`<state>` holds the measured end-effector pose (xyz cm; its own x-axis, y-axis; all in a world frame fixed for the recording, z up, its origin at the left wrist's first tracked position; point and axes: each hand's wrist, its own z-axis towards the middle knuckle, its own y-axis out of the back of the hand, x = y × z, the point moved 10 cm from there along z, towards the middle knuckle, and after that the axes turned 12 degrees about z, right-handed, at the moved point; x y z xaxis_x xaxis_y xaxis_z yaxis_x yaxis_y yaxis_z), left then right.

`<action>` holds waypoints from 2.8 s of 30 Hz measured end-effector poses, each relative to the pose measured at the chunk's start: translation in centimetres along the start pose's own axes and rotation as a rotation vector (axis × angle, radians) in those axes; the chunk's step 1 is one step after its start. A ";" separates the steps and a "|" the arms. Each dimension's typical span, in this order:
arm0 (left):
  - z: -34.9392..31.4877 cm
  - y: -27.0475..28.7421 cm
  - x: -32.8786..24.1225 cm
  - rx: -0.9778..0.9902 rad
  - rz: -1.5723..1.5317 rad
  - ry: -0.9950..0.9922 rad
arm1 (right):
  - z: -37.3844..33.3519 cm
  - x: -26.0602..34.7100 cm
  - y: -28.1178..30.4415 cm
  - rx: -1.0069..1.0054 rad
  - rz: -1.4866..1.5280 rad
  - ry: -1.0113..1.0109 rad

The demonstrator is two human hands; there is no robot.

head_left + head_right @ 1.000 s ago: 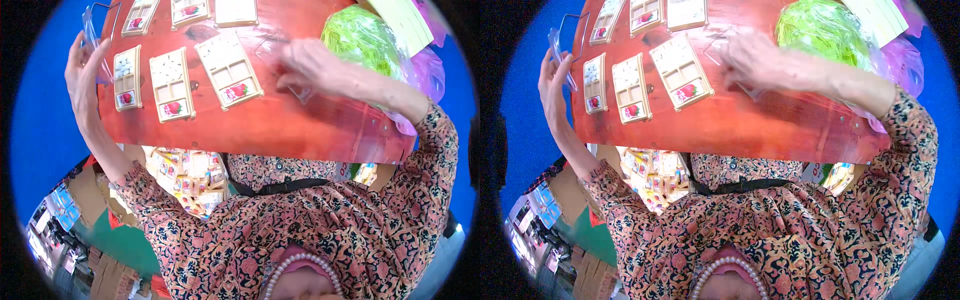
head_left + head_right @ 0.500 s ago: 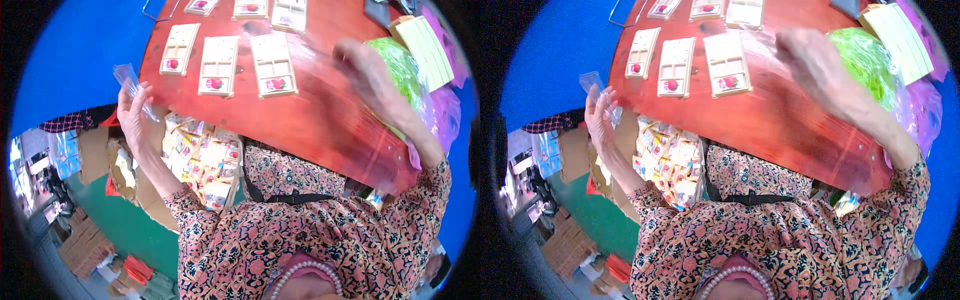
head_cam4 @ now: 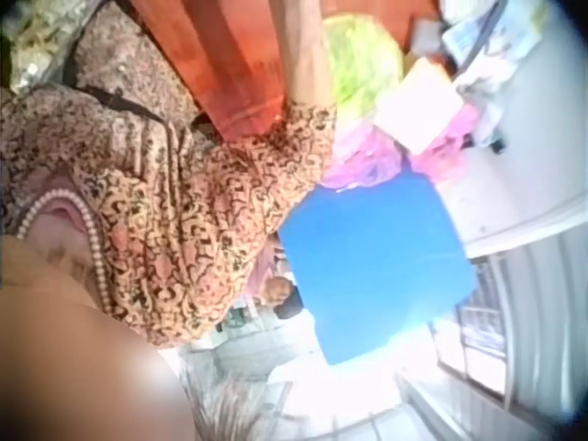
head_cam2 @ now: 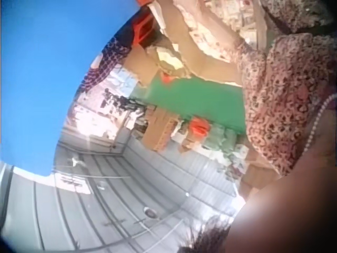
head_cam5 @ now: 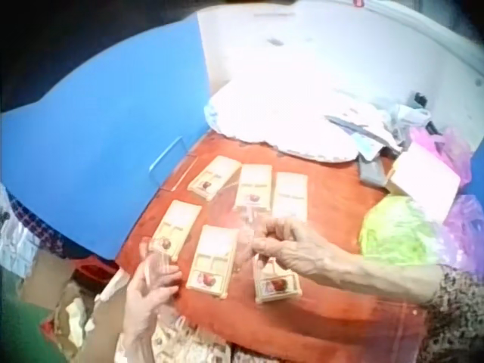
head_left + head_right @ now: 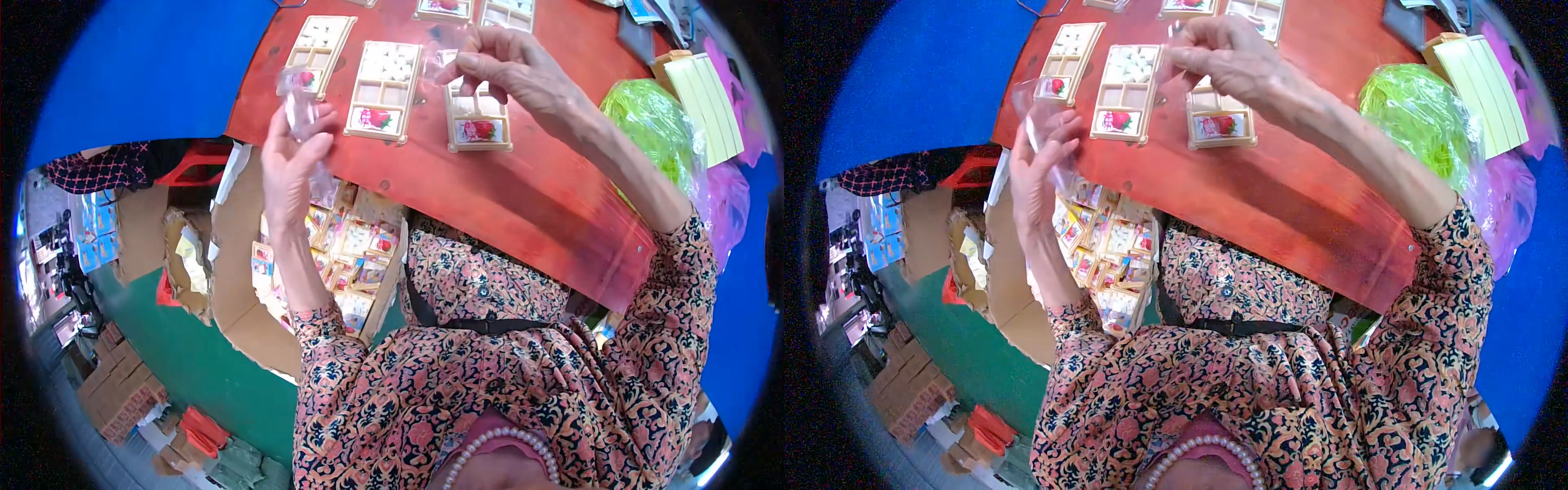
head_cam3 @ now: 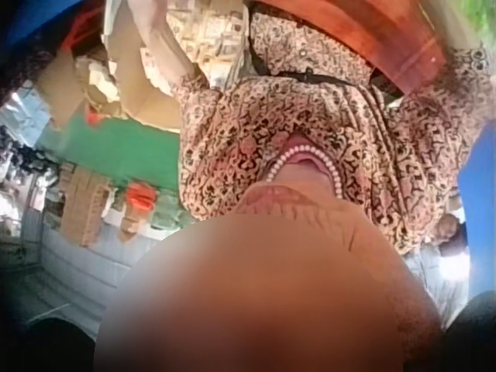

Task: Applying stickers to plastic containers and organizing small toy kits at a workbench.

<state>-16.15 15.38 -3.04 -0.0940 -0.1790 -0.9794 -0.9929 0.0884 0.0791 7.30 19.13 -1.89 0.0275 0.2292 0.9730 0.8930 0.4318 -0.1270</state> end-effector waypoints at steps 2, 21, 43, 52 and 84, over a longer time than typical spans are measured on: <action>0.1 -1.4 -0.6 0.044 0.108 -0.049 | 0.0 -0.4 1.2 -0.048 -0.039 -0.027; 2.3 -4.1 -1.4 0.129 0.212 -0.075 | 1.0 -2.0 2.4 -0.178 0.102 -0.138; 10.1 6.5 -5.7 -0.599 1.232 -0.366 | 12.2 -2.3 -2.2 -0.309 0.594 0.030; 12.8 5.4 -3.4 -0.476 1.495 -0.116 | 9.6 -2.9 -0.9 -0.304 0.552 -0.061; 8.1 5.5 -3.4 -0.429 1.122 -0.110 | 12.4 -6.8 -8.9 -0.288 0.456 -0.517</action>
<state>-20.73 24.38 -0.74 -0.9339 -0.1247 -0.3351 -0.3080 -0.1954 0.9311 -6.41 24.50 -9.75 0.2716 0.7425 0.6123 0.9279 -0.0332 -0.3713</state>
